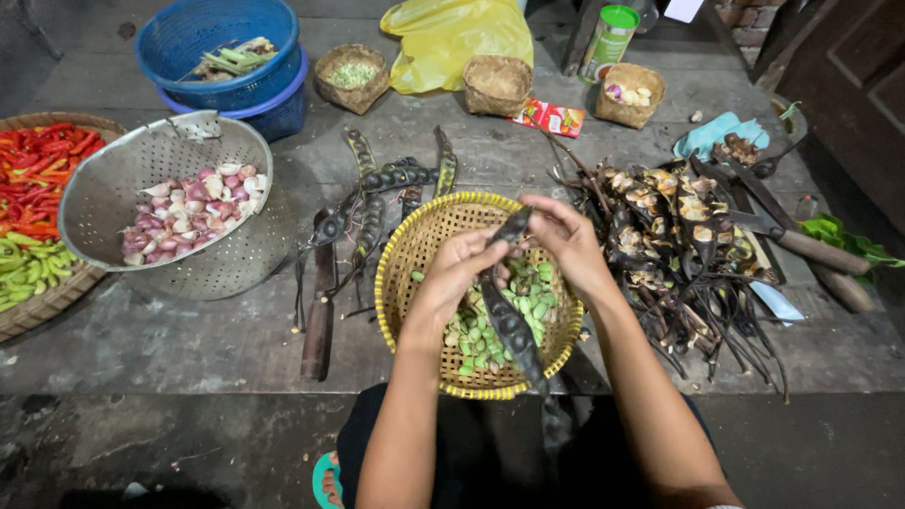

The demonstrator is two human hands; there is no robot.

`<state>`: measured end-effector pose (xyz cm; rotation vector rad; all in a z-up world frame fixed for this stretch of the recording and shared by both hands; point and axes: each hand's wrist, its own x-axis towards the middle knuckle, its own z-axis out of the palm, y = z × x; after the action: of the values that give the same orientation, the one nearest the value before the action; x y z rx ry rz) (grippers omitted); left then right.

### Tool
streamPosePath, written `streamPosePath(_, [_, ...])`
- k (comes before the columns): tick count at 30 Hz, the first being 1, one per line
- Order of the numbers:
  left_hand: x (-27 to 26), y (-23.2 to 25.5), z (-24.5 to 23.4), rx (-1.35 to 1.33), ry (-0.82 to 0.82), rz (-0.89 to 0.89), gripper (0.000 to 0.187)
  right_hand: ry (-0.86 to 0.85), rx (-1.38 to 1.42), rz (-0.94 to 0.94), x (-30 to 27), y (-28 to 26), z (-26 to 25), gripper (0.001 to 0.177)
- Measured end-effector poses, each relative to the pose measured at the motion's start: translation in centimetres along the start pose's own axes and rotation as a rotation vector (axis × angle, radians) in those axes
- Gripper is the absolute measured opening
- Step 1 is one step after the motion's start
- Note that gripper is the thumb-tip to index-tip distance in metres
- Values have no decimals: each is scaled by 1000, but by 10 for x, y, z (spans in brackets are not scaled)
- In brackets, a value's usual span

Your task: The person sits on the floor and shells long dark seed pods, removing the green seeds and placing them into a woven basket. The person uses a knife to assist in opening some pods and discards the empty pod shells to the side.

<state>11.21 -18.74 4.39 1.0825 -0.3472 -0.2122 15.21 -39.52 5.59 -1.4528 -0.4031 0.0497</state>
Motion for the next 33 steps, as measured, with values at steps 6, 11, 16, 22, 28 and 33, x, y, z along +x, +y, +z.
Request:
streamPosePath(6, [1,-13,17,120,241,160,29,29,70,0,-1,-3,4,37])
streamPosePath(11, [1,-18,21,213,287,232,35,167,-167,-209,-10,-17,20,33])
streamPosePath(16, [-1,-17,27,348,414,318,35,316,-767,-309,-24,-39,38,27])
streamPosePath(22, [-8,-8,28,427,467,301,33,245,-656,-337,-23,-30,42,24])
streamPosePath(28, [-9,-5,20,415,491,223,24,138,-324,-169,-19,-5,35,19])
streamPosePath(33, [-11,-6,17,334,460,201,22,151,-36,-17,-15,2,38,21])
